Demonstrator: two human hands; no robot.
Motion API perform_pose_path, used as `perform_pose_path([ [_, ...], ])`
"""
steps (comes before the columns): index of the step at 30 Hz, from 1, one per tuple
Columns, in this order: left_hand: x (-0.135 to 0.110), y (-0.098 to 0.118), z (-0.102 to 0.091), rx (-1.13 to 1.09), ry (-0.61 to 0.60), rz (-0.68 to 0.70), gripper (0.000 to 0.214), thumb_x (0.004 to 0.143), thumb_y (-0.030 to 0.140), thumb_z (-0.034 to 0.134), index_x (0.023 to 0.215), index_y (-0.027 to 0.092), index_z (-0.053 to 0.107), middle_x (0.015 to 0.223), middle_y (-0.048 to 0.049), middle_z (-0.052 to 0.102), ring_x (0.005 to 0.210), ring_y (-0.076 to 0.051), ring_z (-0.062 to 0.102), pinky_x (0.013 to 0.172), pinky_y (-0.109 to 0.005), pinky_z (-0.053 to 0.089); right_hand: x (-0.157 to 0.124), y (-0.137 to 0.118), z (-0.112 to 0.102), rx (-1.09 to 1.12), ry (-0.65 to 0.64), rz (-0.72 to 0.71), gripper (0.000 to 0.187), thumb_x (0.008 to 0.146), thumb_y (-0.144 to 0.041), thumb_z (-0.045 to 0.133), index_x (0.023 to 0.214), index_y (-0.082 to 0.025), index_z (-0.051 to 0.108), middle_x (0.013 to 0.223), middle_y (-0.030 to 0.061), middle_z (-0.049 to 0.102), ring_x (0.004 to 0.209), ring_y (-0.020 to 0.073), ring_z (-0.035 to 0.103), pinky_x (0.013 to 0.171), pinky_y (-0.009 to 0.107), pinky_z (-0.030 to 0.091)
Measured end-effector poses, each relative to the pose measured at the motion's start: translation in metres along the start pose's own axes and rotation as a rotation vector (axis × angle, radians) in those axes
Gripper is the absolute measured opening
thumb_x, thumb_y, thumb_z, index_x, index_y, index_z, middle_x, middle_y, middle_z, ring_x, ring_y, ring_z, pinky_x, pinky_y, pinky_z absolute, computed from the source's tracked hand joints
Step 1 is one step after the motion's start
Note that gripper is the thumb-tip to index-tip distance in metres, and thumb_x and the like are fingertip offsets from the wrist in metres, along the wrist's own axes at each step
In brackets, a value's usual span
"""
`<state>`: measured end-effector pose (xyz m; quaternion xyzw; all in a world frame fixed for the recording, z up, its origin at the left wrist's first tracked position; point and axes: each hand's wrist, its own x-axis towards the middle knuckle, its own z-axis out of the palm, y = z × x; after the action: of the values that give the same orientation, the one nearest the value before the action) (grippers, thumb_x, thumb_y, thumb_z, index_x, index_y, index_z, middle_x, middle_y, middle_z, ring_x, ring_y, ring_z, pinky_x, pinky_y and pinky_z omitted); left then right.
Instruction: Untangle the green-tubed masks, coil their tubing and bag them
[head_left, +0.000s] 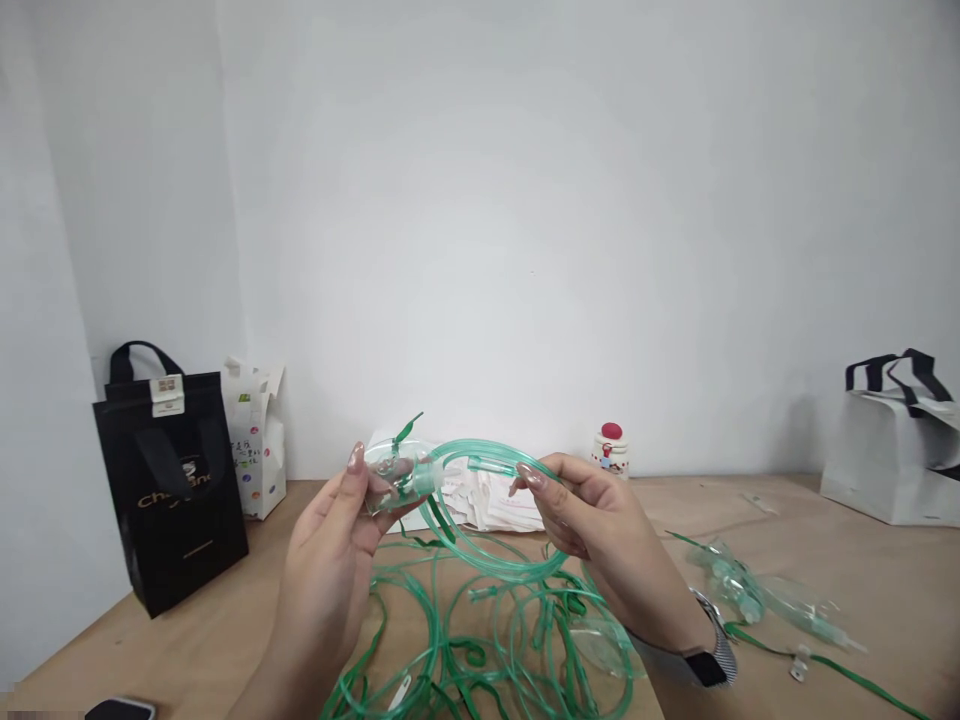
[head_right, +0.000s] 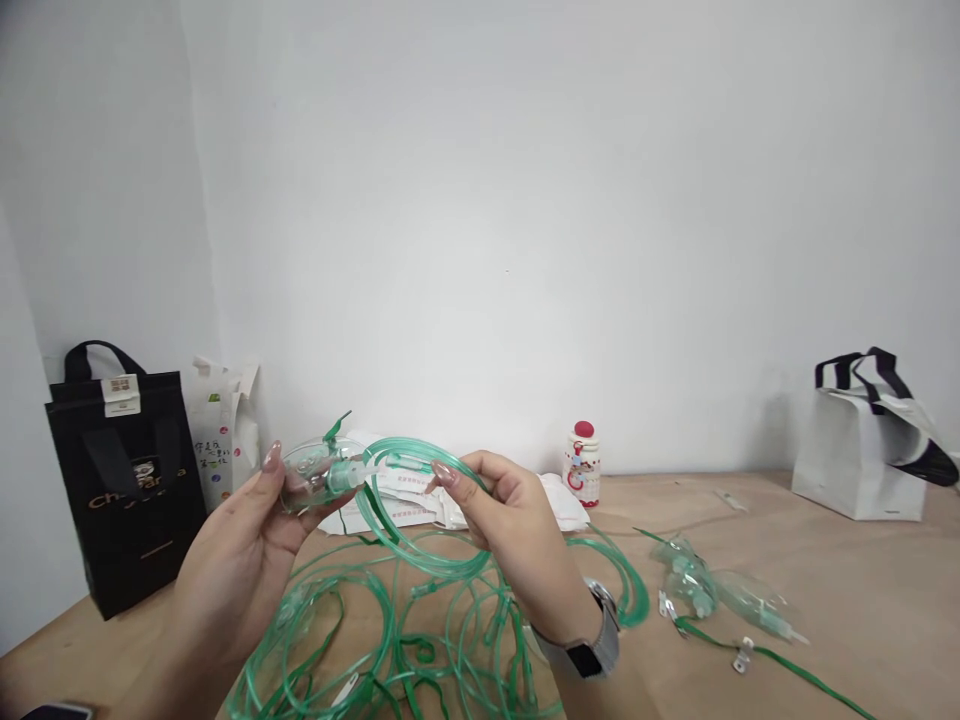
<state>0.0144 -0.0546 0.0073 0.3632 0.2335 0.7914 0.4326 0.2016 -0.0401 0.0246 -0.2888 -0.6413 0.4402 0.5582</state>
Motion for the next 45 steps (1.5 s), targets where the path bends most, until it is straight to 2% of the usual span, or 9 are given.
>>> perform_pose_path([
  [6, 0.000, 0.003, -0.002, 0.007, -0.016, -0.010, 0.031, 0.081, 0.036, 0.057, 0.059, 0.014, 0.058, 0.071, 0.0000, 0.061, 0.085, -0.018, 0.060, 0.082, -0.038, 0.053, -0.002, -0.001, 0.002, -0.017, -0.020, 0.010, 0.027, 0.076, -0.041, 0.063, 0.067, -0.016, 0.056, 0.047, -0.0097, 0.027, 0.043, 0.0049, 0.018, 0.039, 0.023, 0.013],
  [11, 0.001, 0.002, -0.003, 0.060, 0.000, 0.042, 0.028, 0.080, 0.035, 0.060, 0.060, 0.015, 0.059, 0.068, 0.0013, 0.059, 0.084, -0.018, 0.061, 0.079, -0.038, 0.054, 0.000, 0.004, 0.001, 0.020, -0.062, 0.005, 0.025, 0.077, -0.040, 0.063, 0.069, -0.017, 0.057, 0.047, -0.0100, 0.027, 0.043, 0.0044, 0.018, 0.039, 0.023, 0.012],
  [18, -0.001, 0.006, -0.005, 0.090, -0.042, 0.043, 0.030, 0.080, 0.038, 0.058, 0.060, 0.015, 0.057, 0.076, -0.0017, 0.062, 0.089, -0.021, 0.060, 0.087, -0.044, 0.048, -0.003, 0.001, -0.001, 0.024, -0.092, -0.058, 0.021, 0.078, -0.036, 0.063, 0.070, -0.016, 0.060, 0.047, -0.0095, 0.030, 0.042, 0.0037, 0.020, 0.039, 0.023, 0.013],
  [22, -0.002, 0.009, -0.005, 0.095, -0.039, 0.041, 0.030, 0.079, 0.038, 0.059, 0.060, 0.015, 0.057, 0.073, -0.0016, 0.061, 0.089, -0.021, 0.059, 0.089, -0.044, 0.046, -0.002, 0.002, -0.001, 0.124, -0.146, -0.040, 0.018, 0.078, -0.033, 0.064, 0.071, -0.016, 0.061, 0.047, -0.0093, 0.030, 0.042, 0.0037, 0.020, 0.039, 0.023, 0.013],
  [27, -0.002, 0.011, -0.003, 0.058, -0.031, 0.033, 0.026, 0.076, 0.037, 0.063, 0.061, 0.015, 0.058, 0.067, -0.0001, 0.058, 0.081, -0.019, 0.059, 0.082, -0.038, 0.050, 0.001, 0.009, 0.001, 0.294, -0.247, 0.022, 0.019, 0.078, -0.033, 0.063, 0.072, -0.015, 0.062, 0.045, -0.0103, 0.024, 0.040, 0.0041, 0.013, 0.038, 0.022, 0.010],
  [33, -0.001, 0.012, -0.005, 0.049, -0.042, -0.053, 0.027, 0.075, 0.036, 0.064, 0.061, 0.014, 0.059, 0.064, 0.0016, 0.051, 0.074, -0.016, 0.058, 0.072, -0.036, 0.054, 0.004, 0.011, 0.002, 0.136, -0.148, 0.009, 0.023, 0.078, -0.037, 0.062, 0.069, -0.017, 0.058, 0.046, -0.0104, 0.025, 0.042, 0.0046, 0.016, 0.039, 0.022, 0.013],
  [37, 0.001, 0.009, -0.006, 0.087, -0.061, -0.025, 0.027, 0.079, 0.035, 0.061, 0.060, 0.014, 0.058, 0.066, 0.0011, 0.053, 0.073, -0.015, 0.057, 0.072, -0.033, 0.054, 0.005, 0.011, 0.001, -0.028, -0.061, -0.024, 0.026, 0.078, -0.041, 0.061, 0.069, -0.017, 0.059, 0.048, -0.0092, 0.027, 0.043, 0.0055, 0.019, 0.039, 0.022, 0.015],
  [42, 0.000, 0.008, -0.005, 0.048, -0.097, -0.074, 0.021, 0.084, 0.030, 0.055, 0.073, 0.014, 0.063, 0.075, -0.0017, 0.058, 0.082, -0.018, 0.058, 0.076, -0.038, 0.056, -0.001, 0.009, 0.006, -0.247, 0.095, -0.218, 0.021, 0.080, -0.036, 0.059, 0.070, -0.018, 0.061, 0.058, -0.0035, 0.045, 0.053, 0.0094, 0.038, 0.048, 0.023, 0.032],
  [45, 0.000, 0.009, -0.002, -0.013, -0.056, -0.089, 0.018, 0.085, 0.026, 0.053, 0.078, 0.014, 0.064, 0.081, -0.0029, 0.060, 0.081, -0.016, 0.059, 0.074, -0.036, 0.057, -0.008, 0.007, 0.009, -0.353, 0.165, -0.324, 0.014, 0.081, -0.031, 0.058, 0.073, -0.020, 0.063, 0.065, -0.0014, 0.054, 0.062, 0.0121, 0.046, 0.055, 0.023, 0.037],
])
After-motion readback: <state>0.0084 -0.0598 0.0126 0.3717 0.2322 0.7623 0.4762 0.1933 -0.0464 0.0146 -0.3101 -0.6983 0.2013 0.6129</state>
